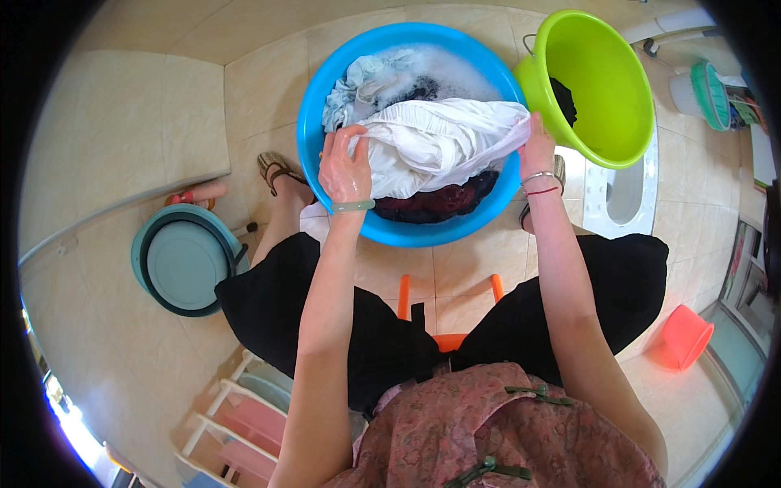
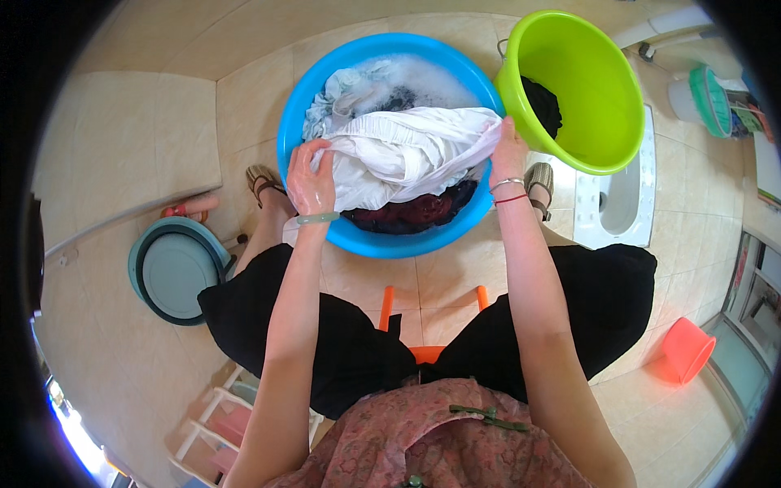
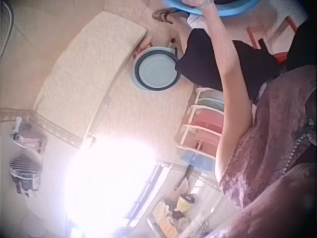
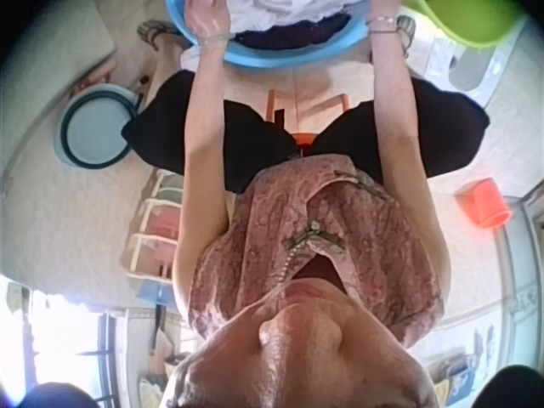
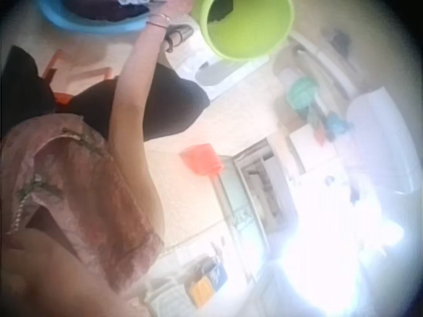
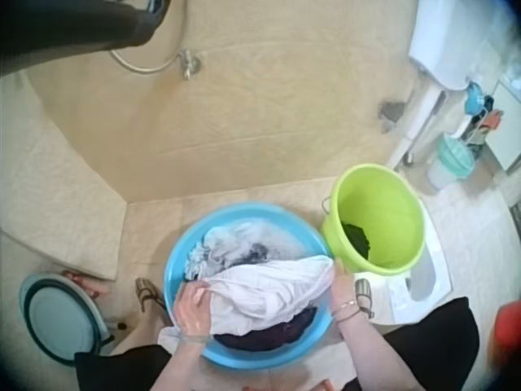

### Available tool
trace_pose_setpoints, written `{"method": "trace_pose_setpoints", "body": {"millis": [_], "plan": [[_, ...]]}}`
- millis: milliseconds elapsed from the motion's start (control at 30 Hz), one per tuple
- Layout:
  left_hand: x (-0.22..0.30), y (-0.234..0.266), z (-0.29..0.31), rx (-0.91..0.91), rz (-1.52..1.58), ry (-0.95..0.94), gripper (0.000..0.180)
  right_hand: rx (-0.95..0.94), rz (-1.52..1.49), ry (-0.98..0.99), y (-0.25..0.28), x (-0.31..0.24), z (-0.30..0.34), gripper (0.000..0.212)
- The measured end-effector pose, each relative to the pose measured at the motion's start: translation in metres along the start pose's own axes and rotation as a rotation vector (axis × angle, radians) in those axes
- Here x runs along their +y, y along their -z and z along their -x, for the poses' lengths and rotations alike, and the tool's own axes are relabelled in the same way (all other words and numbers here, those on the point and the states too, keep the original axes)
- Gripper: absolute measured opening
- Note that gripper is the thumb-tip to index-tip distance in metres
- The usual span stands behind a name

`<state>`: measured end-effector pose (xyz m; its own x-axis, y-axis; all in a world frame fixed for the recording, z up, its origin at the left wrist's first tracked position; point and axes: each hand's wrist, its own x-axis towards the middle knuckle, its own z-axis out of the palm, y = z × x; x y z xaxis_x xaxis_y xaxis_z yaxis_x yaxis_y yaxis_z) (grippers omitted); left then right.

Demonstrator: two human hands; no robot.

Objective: The person sits on a small stool and hand-washes clothes in a blue basin filled with soapy water. They repeatedly submerge, scrub, and wring out a white garment and other items in the basin.

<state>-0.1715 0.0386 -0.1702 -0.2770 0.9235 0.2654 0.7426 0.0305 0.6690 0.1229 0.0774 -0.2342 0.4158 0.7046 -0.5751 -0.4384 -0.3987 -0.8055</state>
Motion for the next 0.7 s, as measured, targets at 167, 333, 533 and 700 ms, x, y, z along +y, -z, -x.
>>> {"method": "trace_pose_setpoints", "body": {"millis": [167,333,533,700], "plan": [[-0.005,-0.007,0.025,-0.054,0.111,0.075,0.014,-0.002,0.881,0.865,-0.022,0.012,0.034,0.039],[-0.002,-0.005,0.028,-0.079,0.253,0.184,0.016,-0.316,1.361,0.773,-0.059,0.008,0.079,0.039],[-0.012,0.002,0.054,-0.055,-0.139,-0.005,0.049,-0.347,0.870,0.211,-0.032,0.031,0.032,0.027],[-0.001,0.003,0.078,-0.258,0.158,0.153,0.059,-0.288,0.655,0.425,-0.066,0.020,0.058,0.014]]}}
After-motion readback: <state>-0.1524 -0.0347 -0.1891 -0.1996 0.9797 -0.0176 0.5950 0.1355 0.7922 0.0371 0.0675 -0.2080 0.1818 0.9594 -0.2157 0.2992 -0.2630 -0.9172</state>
